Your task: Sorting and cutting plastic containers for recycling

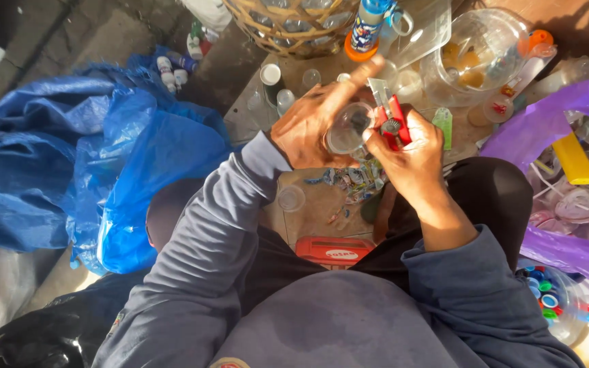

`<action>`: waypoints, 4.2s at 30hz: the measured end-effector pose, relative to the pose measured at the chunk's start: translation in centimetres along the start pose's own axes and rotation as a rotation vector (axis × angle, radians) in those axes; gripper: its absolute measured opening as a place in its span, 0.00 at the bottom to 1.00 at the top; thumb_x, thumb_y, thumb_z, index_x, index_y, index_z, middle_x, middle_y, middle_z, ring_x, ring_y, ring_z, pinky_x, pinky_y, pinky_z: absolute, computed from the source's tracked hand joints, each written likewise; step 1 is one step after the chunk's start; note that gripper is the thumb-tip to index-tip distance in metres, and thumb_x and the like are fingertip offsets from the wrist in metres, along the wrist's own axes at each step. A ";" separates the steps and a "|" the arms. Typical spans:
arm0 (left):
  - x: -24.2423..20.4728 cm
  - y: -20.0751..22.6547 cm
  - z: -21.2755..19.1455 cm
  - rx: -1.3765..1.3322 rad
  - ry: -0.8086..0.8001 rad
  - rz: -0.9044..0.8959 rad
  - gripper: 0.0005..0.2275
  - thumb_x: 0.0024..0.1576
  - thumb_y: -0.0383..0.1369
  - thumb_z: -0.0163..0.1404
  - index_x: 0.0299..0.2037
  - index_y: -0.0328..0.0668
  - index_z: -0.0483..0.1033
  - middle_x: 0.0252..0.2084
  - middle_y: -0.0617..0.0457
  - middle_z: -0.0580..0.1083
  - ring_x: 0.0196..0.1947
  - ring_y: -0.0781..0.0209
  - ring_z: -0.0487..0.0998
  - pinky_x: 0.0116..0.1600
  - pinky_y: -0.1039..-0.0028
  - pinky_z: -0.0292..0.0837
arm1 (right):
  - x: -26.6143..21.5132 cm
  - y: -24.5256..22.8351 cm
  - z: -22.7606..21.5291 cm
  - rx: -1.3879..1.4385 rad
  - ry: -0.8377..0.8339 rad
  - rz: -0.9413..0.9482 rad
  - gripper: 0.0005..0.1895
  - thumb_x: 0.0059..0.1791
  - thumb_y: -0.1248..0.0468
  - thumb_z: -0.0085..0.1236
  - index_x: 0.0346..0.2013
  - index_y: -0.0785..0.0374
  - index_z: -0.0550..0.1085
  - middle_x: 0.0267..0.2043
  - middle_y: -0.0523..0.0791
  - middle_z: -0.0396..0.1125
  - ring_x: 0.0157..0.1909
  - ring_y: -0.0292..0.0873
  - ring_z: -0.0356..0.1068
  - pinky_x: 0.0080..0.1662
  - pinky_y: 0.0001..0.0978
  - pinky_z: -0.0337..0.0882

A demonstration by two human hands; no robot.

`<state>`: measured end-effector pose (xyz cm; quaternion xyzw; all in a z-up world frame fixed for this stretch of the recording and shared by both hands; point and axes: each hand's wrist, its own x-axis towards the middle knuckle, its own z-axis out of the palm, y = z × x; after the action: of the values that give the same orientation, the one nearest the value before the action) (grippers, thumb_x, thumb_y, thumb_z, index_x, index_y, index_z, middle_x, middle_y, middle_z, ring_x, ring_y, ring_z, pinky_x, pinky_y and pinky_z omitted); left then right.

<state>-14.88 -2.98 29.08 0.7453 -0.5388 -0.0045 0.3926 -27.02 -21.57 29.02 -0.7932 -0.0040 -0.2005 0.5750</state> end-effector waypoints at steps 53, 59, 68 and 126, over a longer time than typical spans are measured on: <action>-0.9 -2.2 -3.3 0.582 0.231 -0.010 0.20 0.55 0.35 0.60 0.57 0.41 0.74 0.59 0.48 0.74 0.55 0.48 0.75 0.56 0.54 0.66 | 1.8 -0.6 0.5 -0.948 -0.072 -0.472 0.09 0.54 0.69 0.68 0.49 0.63 0.81 0.33 0.46 0.70 0.28 0.49 0.65 0.33 0.40 0.63; -0.7 -2.6 -2.8 0.538 0.247 -0.021 0.23 0.50 0.36 0.64 0.55 0.41 0.74 0.57 0.48 0.75 0.54 0.48 0.76 0.56 0.53 0.68 | 2.0 -0.4 0.6 -0.886 -0.128 -0.477 0.11 0.53 0.67 0.66 0.49 0.65 0.81 0.33 0.48 0.68 0.28 0.50 0.64 0.33 0.41 0.64; -0.2 -2.4 -3.2 0.379 0.269 0.017 0.28 0.45 0.34 0.70 0.54 0.33 0.72 0.54 0.42 0.77 0.50 0.42 0.80 0.51 0.57 0.72 | 2.2 -0.1 -0.1 -0.996 -0.062 -0.501 0.12 0.51 0.67 0.71 0.49 0.63 0.81 0.37 0.49 0.72 0.32 0.53 0.70 0.35 0.43 0.67; 0.2 -0.4 -1.7 -0.347 -0.024 -0.063 0.32 0.41 0.35 0.77 0.49 0.42 0.67 0.39 0.55 0.79 0.34 0.58 0.83 0.38 0.71 0.75 | 2.8 -1.1 -0.5 -0.296 -0.295 -0.365 0.08 0.44 0.82 0.63 0.31 0.72 0.73 0.36 0.50 0.69 0.34 0.47 0.64 0.39 0.36 0.63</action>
<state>-13.73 -2.12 30.08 0.6828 -0.5110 -0.1184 0.5086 -24.85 -22.26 31.02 -0.8753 -0.2012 -0.1818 0.4005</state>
